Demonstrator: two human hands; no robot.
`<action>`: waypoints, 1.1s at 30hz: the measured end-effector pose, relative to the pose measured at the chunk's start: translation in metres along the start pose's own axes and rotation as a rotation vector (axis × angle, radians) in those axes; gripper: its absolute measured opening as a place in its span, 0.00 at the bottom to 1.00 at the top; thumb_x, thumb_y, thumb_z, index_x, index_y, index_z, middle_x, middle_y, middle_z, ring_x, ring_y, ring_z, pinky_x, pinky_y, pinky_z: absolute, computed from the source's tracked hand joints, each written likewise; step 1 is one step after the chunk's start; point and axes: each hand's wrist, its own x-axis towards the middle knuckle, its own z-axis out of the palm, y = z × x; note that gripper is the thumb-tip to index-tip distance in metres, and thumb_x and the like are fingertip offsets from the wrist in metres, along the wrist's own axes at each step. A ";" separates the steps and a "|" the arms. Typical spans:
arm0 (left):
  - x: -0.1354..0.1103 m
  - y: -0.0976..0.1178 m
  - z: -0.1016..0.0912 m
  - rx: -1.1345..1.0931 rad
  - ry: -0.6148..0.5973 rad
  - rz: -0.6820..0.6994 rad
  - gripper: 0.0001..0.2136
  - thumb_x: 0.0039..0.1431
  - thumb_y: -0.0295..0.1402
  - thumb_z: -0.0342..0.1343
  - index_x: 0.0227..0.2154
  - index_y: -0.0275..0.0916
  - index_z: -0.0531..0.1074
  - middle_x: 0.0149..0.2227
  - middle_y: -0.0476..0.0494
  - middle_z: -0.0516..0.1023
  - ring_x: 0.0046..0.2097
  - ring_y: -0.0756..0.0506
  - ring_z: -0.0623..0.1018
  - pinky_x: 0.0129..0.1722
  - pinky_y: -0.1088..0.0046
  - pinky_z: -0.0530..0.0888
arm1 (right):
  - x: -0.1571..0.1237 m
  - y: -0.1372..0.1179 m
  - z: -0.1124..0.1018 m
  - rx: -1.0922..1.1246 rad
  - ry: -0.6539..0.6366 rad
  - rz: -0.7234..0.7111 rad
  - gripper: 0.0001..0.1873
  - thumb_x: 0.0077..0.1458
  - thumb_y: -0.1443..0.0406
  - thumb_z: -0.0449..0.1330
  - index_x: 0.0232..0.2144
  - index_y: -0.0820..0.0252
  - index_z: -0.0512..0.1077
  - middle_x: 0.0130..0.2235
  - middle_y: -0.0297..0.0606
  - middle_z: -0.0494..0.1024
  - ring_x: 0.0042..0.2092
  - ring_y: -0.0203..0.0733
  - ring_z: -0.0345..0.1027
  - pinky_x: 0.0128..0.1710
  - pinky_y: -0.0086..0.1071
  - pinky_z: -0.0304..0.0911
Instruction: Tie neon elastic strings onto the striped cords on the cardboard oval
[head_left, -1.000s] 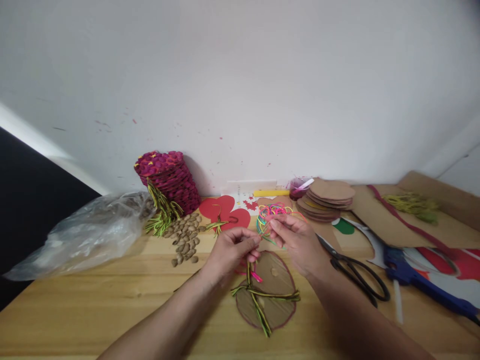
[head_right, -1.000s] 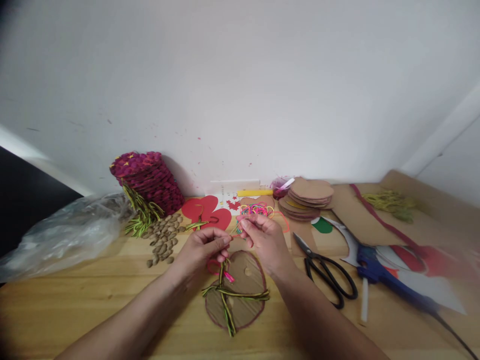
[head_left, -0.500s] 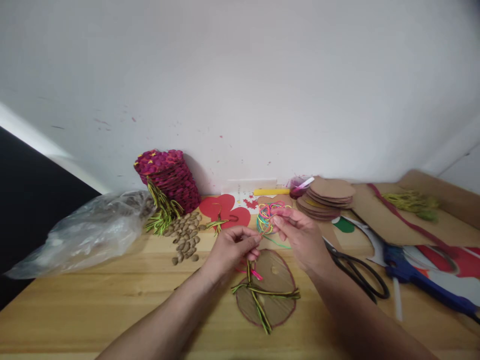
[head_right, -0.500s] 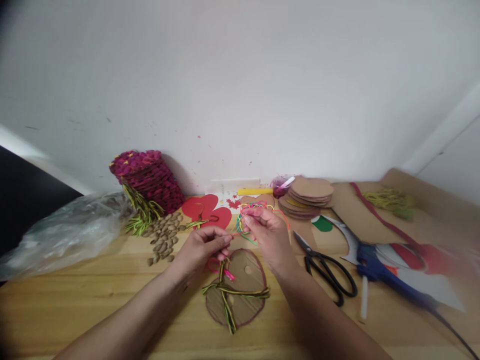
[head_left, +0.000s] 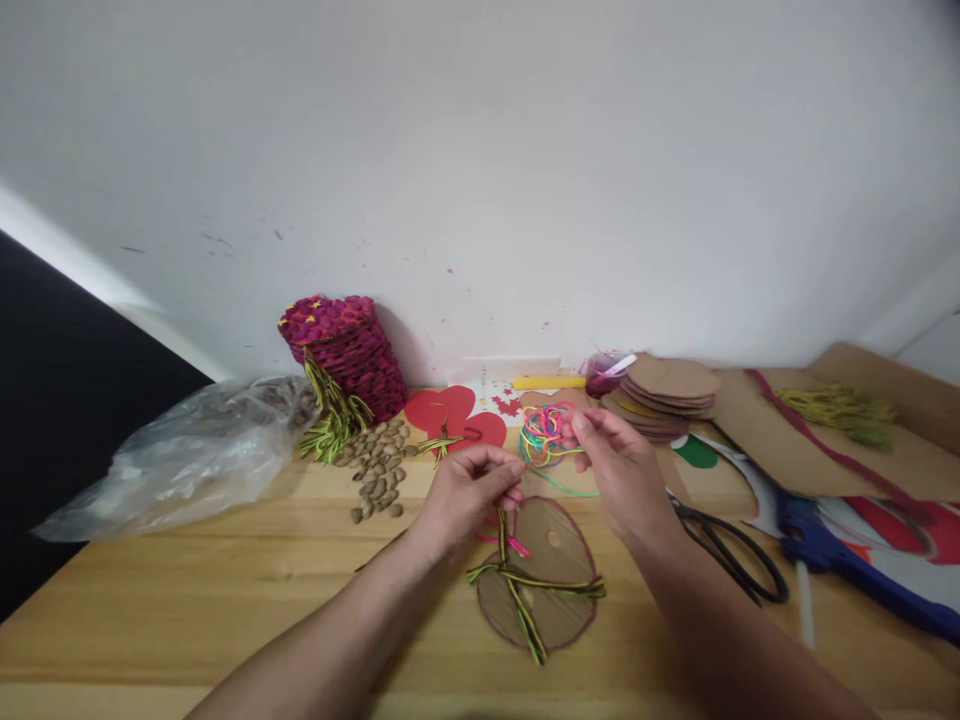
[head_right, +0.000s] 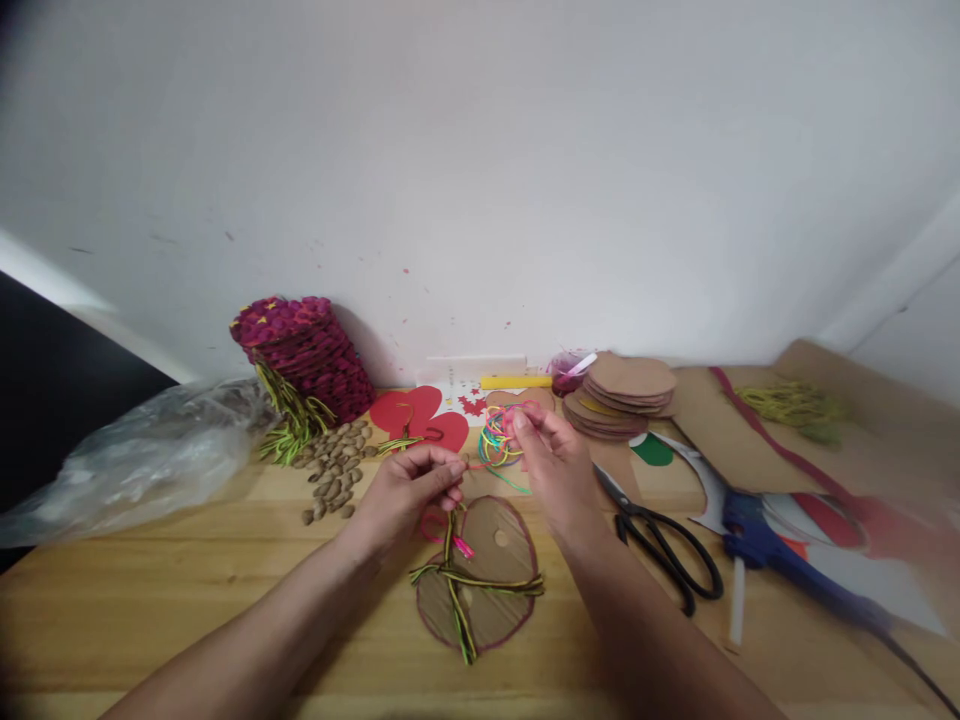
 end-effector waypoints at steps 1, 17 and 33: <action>0.001 0.001 0.000 -0.005 0.018 0.016 0.14 0.48 0.39 0.69 0.30 0.33 0.76 0.22 0.48 0.76 0.23 0.54 0.74 0.24 0.81 0.70 | -0.001 -0.001 0.000 -0.053 -0.032 0.018 0.19 0.55 0.49 0.61 0.30 0.59 0.78 0.30 0.37 0.78 0.31 0.38 0.68 0.26 0.29 0.57; -0.001 -0.002 0.004 -0.057 -0.026 0.022 0.13 0.48 0.39 0.68 0.30 0.34 0.77 0.24 0.47 0.78 0.24 0.54 0.75 0.25 0.81 0.70 | -0.018 0.009 0.017 0.069 -0.369 0.233 0.17 0.52 0.53 0.65 0.39 0.58 0.81 0.27 0.34 0.75 0.26 0.32 0.57 0.26 0.30 0.51; 0.000 -0.009 0.002 -0.033 -0.058 -0.022 0.13 0.49 0.39 0.68 0.31 0.34 0.77 0.26 0.45 0.79 0.24 0.54 0.75 0.25 0.81 0.71 | -0.015 -0.003 0.014 0.181 -0.293 0.273 0.14 0.47 0.54 0.69 0.28 0.60 0.80 0.25 0.32 0.72 0.25 0.31 0.58 0.24 0.28 0.51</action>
